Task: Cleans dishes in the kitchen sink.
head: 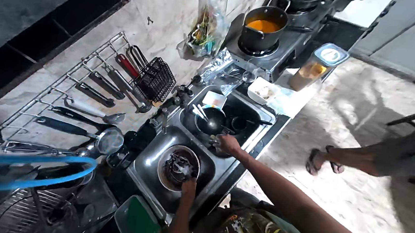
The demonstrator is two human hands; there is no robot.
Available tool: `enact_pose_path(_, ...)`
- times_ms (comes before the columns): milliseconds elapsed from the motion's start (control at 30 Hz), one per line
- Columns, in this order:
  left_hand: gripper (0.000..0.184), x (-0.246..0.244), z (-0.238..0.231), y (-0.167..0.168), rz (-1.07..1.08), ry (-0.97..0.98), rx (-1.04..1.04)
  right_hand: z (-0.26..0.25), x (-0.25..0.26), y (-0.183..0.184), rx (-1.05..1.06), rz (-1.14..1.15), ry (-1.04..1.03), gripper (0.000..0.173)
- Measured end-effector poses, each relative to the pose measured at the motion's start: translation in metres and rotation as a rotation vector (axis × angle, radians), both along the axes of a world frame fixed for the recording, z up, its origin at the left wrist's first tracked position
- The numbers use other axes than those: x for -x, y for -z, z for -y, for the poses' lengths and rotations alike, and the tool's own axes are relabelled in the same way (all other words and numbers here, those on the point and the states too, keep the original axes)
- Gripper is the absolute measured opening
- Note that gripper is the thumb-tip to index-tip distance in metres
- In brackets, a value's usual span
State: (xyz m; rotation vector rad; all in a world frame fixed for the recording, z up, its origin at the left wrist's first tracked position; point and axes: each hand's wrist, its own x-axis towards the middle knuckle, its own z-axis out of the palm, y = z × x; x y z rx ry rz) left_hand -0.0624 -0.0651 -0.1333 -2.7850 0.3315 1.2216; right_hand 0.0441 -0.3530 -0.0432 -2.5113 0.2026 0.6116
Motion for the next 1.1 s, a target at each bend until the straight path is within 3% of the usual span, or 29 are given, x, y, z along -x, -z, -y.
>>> enact_pose_path(100,0.038,-0.007,0.007,-0.018,-0.039,-0.138,0.087,0.006,-0.003,0.000,-0.027,0.051,-0.031,0.043)
enact_pose_path(167,0.040,-0.020,0.021,-0.039,0.024,-0.308,0.295,0.009,-0.005,-0.002,-0.079,0.099,-0.008,0.042)
enact_pose_path(267,0.042,-0.038,0.055,-0.069,0.169,-0.650,0.704,0.008,-0.004,-0.010,-0.131,0.168,0.007,0.042)
enact_pose_path(367,0.055,-0.061,0.094,-0.113,0.108,-1.135,1.040,-0.004,0.009,-0.034,-0.138,0.299,-0.056,0.041)
enact_pose_path(500,0.076,-0.080,0.112,-0.177,-0.035,-1.516,1.181,-0.025,0.051,-0.060,-0.166,0.620,-0.271,0.028)
enact_pose_path(600,0.057,-0.073,0.109,-0.198,0.053,-1.629,1.183,-0.035,0.071,-0.064,-0.225,0.830,-0.455,0.018)
enact_pose_path(700,0.047,-0.054,0.096,-0.198,0.114,-1.678,1.317,-0.035,0.074,-0.070,-0.271,0.678,-0.654,0.024)
enact_pose_path(767,0.047,-0.046,0.090,-0.197,0.150,-1.685,1.395,-0.035,0.069,-0.074,-0.333,0.487,-0.691,0.047)
enact_pose_path(833,0.047,-0.039,0.087,-0.194,0.201,-1.667,1.468,-0.033,0.062,-0.073,-0.351,0.297,-0.636,0.067)
enact_pose_path(967,0.049,-0.029,0.080,-0.193,0.223,-1.533,1.517,-0.041,0.023,-0.053,-0.296,0.259,-0.322,0.076)
enact_pose_path(1033,0.049,-0.029,0.082,-0.190,0.176,-1.473,1.493,-0.060,0.012,-0.051,-0.306,0.265,-0.307,0.076)
enact_pose_path(1100,0.048,-0.030,0.083,-0.192,0.165,-1.513,1.443,-0.082,0.015,-0.062,-0.420,0.272,-0.383,0.063)
